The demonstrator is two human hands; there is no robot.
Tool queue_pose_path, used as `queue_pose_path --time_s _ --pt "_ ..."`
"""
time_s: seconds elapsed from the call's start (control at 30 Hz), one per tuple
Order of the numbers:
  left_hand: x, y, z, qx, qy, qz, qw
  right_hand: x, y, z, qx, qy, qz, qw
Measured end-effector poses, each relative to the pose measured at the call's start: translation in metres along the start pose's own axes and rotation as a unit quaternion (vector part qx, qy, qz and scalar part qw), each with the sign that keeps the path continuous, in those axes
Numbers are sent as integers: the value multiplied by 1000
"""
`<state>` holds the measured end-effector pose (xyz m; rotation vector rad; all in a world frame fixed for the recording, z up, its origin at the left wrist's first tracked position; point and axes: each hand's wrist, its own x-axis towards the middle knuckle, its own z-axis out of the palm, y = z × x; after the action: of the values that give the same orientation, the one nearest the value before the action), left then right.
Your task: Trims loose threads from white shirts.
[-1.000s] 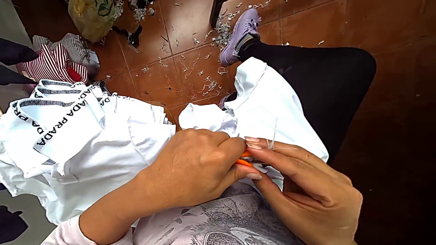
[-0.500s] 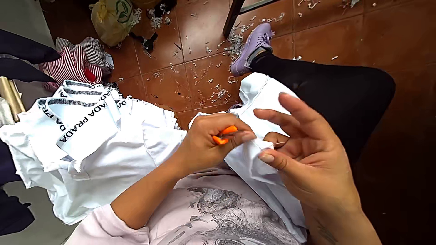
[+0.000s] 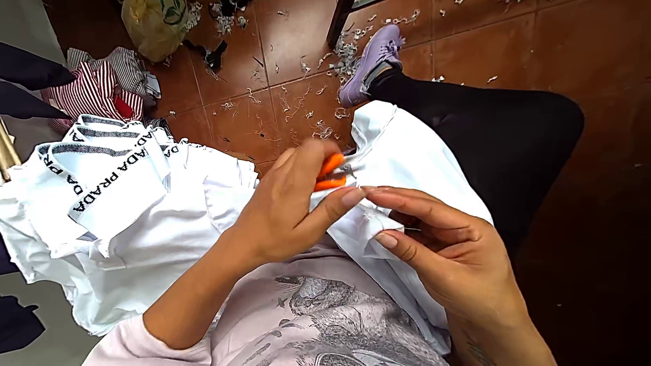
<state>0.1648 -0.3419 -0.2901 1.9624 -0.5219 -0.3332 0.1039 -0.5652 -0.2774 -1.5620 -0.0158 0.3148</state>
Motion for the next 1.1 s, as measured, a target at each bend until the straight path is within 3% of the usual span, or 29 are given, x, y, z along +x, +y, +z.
queue_pose_path --time_s 0.13,0.3,0.43,0.53,0.6,0.73,0.87,1.0,1.1 --pt "-12 6 -5 96 -71 28 992 0 -3 0 -27 -2 -10 1000" --pt "-6 3 4 54 -72 75 993 1 -4 2 -56 -16 -26 998" --pt "-4 -4 12 -18 29 52 998 5 -1 5 -43 5 -1 999" --pt "-12 -8 30 -121 152 12 981 13 9 10 51 101 23 993" --pt "-17 0 44 -138 135 -3 981 18 9 13 75 144 21 987" --pt "-9 4 66 -235 88 -29 968 20 4 12 95 139 -13 986" --pt "-6 -1 59 -419 40 -57 905 16 3 -9 50 81 -40 995" --pt "-9 -1 52 -515 9 -124 848 11 -4 -16 -50 45 -36 997" --pt "-8 5 52 -433 36 -105 895 6 -9 -7 -83 56 1 995"
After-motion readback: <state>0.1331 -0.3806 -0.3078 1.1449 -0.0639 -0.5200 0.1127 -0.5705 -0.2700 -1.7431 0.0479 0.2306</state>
